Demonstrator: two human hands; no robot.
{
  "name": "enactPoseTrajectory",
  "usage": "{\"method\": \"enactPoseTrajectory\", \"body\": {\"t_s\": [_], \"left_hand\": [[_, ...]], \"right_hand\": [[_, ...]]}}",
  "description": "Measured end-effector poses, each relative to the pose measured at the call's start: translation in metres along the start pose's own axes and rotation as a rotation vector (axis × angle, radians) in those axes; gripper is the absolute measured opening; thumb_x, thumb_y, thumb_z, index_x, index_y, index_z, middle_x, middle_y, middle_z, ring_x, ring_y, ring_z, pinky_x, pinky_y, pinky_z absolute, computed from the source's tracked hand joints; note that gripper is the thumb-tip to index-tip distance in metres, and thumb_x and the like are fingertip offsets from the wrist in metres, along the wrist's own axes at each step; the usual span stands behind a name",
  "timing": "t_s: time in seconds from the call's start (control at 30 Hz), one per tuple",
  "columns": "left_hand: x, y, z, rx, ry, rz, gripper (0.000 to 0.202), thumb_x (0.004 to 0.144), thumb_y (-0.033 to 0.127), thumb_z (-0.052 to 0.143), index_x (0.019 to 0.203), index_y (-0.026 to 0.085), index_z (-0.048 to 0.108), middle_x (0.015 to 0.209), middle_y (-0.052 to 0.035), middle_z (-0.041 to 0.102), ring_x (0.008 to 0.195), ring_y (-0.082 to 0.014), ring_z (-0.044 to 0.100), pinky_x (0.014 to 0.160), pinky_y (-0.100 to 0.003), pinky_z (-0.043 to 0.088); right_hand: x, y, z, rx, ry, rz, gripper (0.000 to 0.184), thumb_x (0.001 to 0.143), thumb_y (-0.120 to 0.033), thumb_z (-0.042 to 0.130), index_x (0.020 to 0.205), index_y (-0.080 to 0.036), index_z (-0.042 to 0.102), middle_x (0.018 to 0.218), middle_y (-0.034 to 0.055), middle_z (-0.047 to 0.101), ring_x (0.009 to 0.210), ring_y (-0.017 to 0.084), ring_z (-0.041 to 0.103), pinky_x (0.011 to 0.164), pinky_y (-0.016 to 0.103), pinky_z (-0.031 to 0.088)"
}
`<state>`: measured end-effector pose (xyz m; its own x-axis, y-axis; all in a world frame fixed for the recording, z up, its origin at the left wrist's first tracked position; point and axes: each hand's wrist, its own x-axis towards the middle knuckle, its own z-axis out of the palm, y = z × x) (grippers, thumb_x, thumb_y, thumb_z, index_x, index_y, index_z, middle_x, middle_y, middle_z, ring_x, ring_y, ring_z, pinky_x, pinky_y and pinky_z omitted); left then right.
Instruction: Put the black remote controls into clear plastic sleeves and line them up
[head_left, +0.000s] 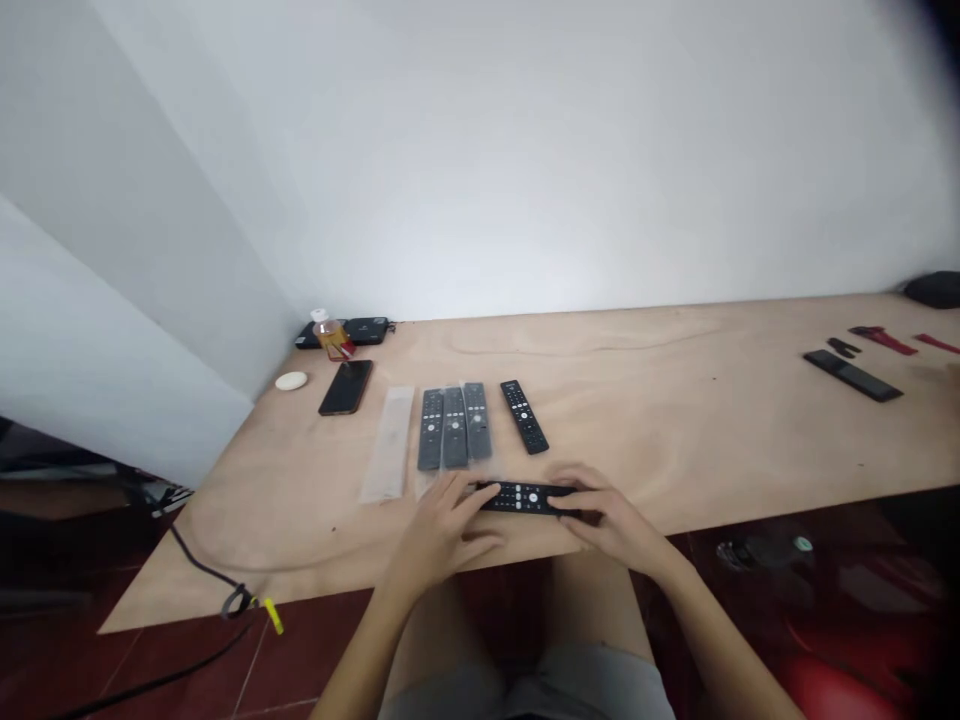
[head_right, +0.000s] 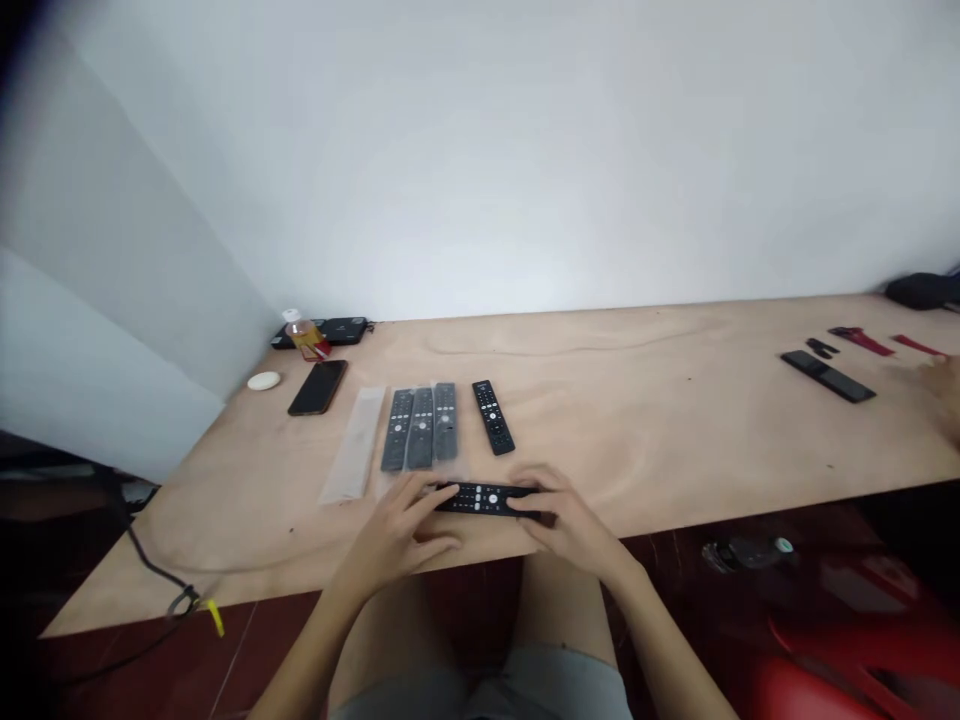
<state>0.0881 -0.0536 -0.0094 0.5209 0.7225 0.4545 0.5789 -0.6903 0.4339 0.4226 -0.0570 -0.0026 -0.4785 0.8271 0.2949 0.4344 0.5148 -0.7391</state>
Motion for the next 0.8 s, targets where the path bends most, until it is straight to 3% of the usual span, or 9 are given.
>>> {"method": "enactPoseTrajectory", "body": {"t_s": [0.2,0.37,0.43,0.53,0.6,0.7,0.8], "left_hand": [[0.001,0.004,-0.006,-0.144,-0.015,-0.197,0.021,0.101,0.038,0.076,0.117,0.026,0.081,0.105,-0.0083,0.075,0.101,-0.0272,0.070,0.089,-0.041,0.059],[0.002,0.008,-0.017,-0.359,-0.153,-0.383,0.020,0.101,0.042,0.075,0.110,0.027,0.085,0.105,-0.0054,0.082,0.098,-0.0266,0.076,0.086,-0.038,0.061],[0.003,0.007,-0.015,-0.363,-0.127,-0.409,0.021,0.098,0.040,0.079,0.114,0.028,0.084,0.110,-0.0049,0.083,0.103,-0.0278,0.077,0.092,-0.040,0.062],[0.002,0.007,-0.005,-0.275,-0.001,-0.398,0.029,0.098,0.036,0.078,0.126,0.028,0.079,0.120,-0.0077,0.081,0.113,-0.0287,0.075,0.101,-0.046,0.061],[0.000,0.008,0.000,-0.170,0.042,-0.339,0.028,0.103,0.034,0.072,0.129,0.028,0.078,0.123,-0.0094,0.077,0.117,-0.0290,0.072,0.105,-0.049,0.059],[-0.005,0.011,0.001,-0.047,0.006,-0.258,0.033,0.101,0.038,0.076,0.133,0.031,0.078,0.127,-0.0110,0.071,0.123,-0.0314,0.066,0.108,-0.053,0.057],[-0.010,0.010,-0.007,-0.102,-0.087,-0.239,0.043,0.097,0.039,0.081,0.139,0.034,0.074,0.127,-0.0101,0.070,0.122,-0.0305,0.067,0.106,-0.049,0.059]], "right_hand": [[0.029,-0.007,0.023,0.173,-0.027,0.083,0.027,0.110,-0.039,0.065,0.127,-0.029,0.084,0.125,0.0086,0.083,0.123,0.030,0.074,0.112,0.050,0.058],[0.036,-0.004,0.023,0.235,-0.057,0.123,0.030,0.111,-0.043,0.062,0.117,-0.025,0.086,0.119,0.0079,0.086,0.111,0.030,0.079,0.101,0.044,0.063],[0.035,-0.003,0.024,0.234,-0.014,0.132,0.028,0.111,-0.040,0.062,0.121,-0.025,0.084,0.124,0.0083,0.084,0.117,0.030,0.078,0.106,0.045,0.061],[0.030,-0.004,0.028,0.207,0.081,0.118,0.029,0.113,-0.034,0.058,0.122,-0.024,0.083,0.126,0.0101,0.083,0.121,0.030,0.076,0.110,0.047,0.059],[0.026,-0.006,0.030,0.158,0.072,0.098,0.027,0.112,-0.033,0.060,0.126,-0.025,0.082,0.130,0.0106,0.080,0.123,0.029,0.074,0.111,0.048,0.059],[0.019,-0.011,0.030,0.055,0.005,0.082,0.040,0.101,-0.033,0.077,0.141,-0.029,0.074,0.143,0.0111,0.073,0.133,0.032,0.068,0.116,0.052,0.056],[0.016,-0.012,0.027,0.020,-0.028,0.077,0.050,0.097,-0.027,0.082,0.145,-0.030,0.070,0.147,0.0111,0.070,0.137,0.032,0.065,0.119,0.053,0.053]]}}
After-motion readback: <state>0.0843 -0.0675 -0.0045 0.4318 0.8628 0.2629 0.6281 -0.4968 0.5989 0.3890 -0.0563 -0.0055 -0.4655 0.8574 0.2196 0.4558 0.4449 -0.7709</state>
